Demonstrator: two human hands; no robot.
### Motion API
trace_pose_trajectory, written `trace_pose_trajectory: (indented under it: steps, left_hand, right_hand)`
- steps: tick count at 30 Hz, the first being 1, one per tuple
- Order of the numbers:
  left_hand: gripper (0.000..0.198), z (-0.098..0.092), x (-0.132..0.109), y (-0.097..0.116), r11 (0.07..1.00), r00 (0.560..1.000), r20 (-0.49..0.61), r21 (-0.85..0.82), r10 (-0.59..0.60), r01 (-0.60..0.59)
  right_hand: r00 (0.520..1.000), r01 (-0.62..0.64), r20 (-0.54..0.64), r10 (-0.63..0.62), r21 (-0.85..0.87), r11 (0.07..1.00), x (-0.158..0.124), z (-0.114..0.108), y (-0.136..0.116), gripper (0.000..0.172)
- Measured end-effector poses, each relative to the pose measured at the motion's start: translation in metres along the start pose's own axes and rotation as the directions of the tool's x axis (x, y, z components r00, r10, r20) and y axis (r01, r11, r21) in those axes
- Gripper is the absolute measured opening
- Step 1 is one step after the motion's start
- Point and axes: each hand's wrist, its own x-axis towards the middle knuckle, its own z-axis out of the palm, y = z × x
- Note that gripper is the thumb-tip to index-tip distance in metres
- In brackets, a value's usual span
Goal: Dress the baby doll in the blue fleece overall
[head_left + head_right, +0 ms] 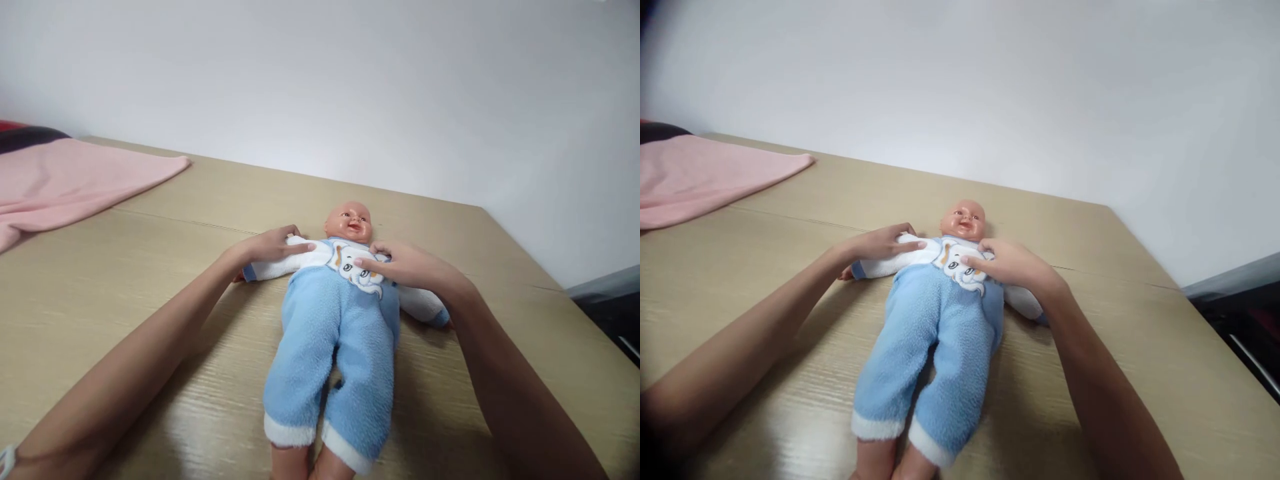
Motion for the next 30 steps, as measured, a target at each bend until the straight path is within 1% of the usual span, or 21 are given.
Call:
trace_pose_trajectory:
  steps: [2,4,5,6,7,8,9,10,11,12,14,15,16,18,19,20,22,24,26,28,30]
  left_hand:
    - [0.077,0.002,0.000,0.001,0.998,0.999,-0.029,0.062,-0.017,0.018]
    - [0.073,0.005,0.001,0.002,0.990,0.998,-0.057,0.138,-0.017,0.025]
    - [0.073,0.006,0.000,0.003,0.982,0.997,-0.076,0.184,-0.018,0.031]
    - [0.071,0.006,-0.001,0.004,0.971,0.995,-0.102,0.237,-0.014,0.038]
    - [0.069,0.005,-0.002,0.004,0.956,0.990,-0.140,0.291,-0.002,0.043]
    - [0.065,0.004,-0.004,0.006,0.939,0.982,-0.187,0.341,0.024,0.041]
    - [0.061,0.002,-0.008,0.008,0.923,0.970,-0.235,0.384,0.067,0.029]
    - [0.056,0.000,-0.011,0.012,0.910,0.951,-0.283,0.415,0.123,0.006]
    - [0.053,-0.001,-0.016,0.017,0.900,0.926,-0.328,0.434,0.186,-0.027]
    - [0.050,-0.002,-0.020,0.025,0.896,0.897,-0.365,0.439,0.249,-0.070]
    - [0.044,0.002,-0.028,0.048,0.890,0.838,-0.402,0.414,0.369,-0.193]
    - [0.041,0.007,-0.030,0.061,0.880,0.814,-0.393,0.389,0.427,-0.273]
    - [0.037,0.014,-0.031,0.076,0.861,0.797,-0.362,0.358,0.484,-0.360]
    - [0.031,0.032,-0.026,0.104,0.804,0.772,-0.254,0.319,0.583,-0.502]
    - [0.031,0.042,-0.021,0.117,0.780,0.770,-0.193,0.325,0.608,-0.534]
    - [0.032,0.051,-0.014,0.127,0.762,0.777,-0.126,0.344,0.616,-0.548]
    - [0.032,0.066,0.001,0.141,0.744,0.806,-0.025,0.403,0.592,-0.534]
    - [0.030,0.074,0.013,0.145,0.731,0.827,0.019,0.455,0.562,-0.508]
    - [0.029,0.077,0.021,0.143,0.711,0.815,0.022,0.475,0.579,-0.518]
    - [0.030,0.076,0.024,0.137,0.691,0.772,0.010,0.438,0.636,-0.575]
    - [0.032,0.075,0.023,0.131,0.675,0.715,-0.008,0.339,0.699,-0.656]
  right_hand:
    - [1.000,-0.012,0.014,0.012,-0.036,0.999,0.002,0.001,0.009,0.048]
    - [1.000,-0.017,-0.006,0.017,-0.056,0.998,0.001,0.004,0.019,0.049]
    - [0.999,-0.007,-0.043,0.005,-0.050,0.999,-0.002,0.005,0.025,0.049]
    - [0.994,0.018,-0.103,-0.022,-0.038,0.999,-0.006,0.008,0.032,0.047]
    - [0.982,0.053,-0.182,-0.058,-0.030,0.998,-0.013,0.011,0.041,0.045]
    - [0.959,0.094,-0.265,-0.100,-0.036,0.995,-0.021,0.014,0.050,0.042]
    - [0.928,0.132,-0.342,-0.146,-0.062,0.989,-0.031,0.019,0.061,0.041]
    - [0.900,0.160,-0.395,-0.186,-0.097,0.982,-0.043,0.023,0.072,0.042]
    - [0.885,0.182,-0.410,-0.221,-0.133,0.974,-0.057,0.029,0.084,0.045]
    - [0.880,0.192,-0.411,-0.238,-0.150,0.970,-0.070,0.034,0.097,0.049]
    - [0.895,0.189,-0.392,-0.214,-0.101,0.977,-0.097,0.045,0.121,0.058]
    - [0.901,0.170,-0.394,-0.180,-0.059,0.984,-0.108,0.050,0.132,0.060]
    - [0.905,0.149,-0.401,-0.143,-0.017,0.989,-0.117,0.054,0.141,0.061]
    - [0.905,0.111,-0.417,-0.085,0.039,0.993,-0.128,0.059,0.155,0.055]
    - [0.905,0.094,-0.422,-0.056,0.070,0.993,-0.130,0.060,0.159,0.051]
    - [0.902,0.085,-0.431,-0.031,0.106,0.991,-0.131,0.060,0.161,0.048]
    - [0.883,0.091,-0.470,0.017,0.207,0.974,-0.129,0.060,0.161,0.046]
    - [0.842,0.138,-0.537,0.046,0.296,0.945,-0.127,0.059,0.157,0.049]
    - [0.798,0.200,-0.601,0.046,0.336,0.920,-0.125,0.060,0.150,0.053]
    - [0.767,0.246,-0.642,0.025,0.330,0.911,-0.125,0.062,0.142,0.054]
    - [0.740,0.278,-0.672,0.006,0.314,0.908,-0.122,0.061,0.133,0.051]
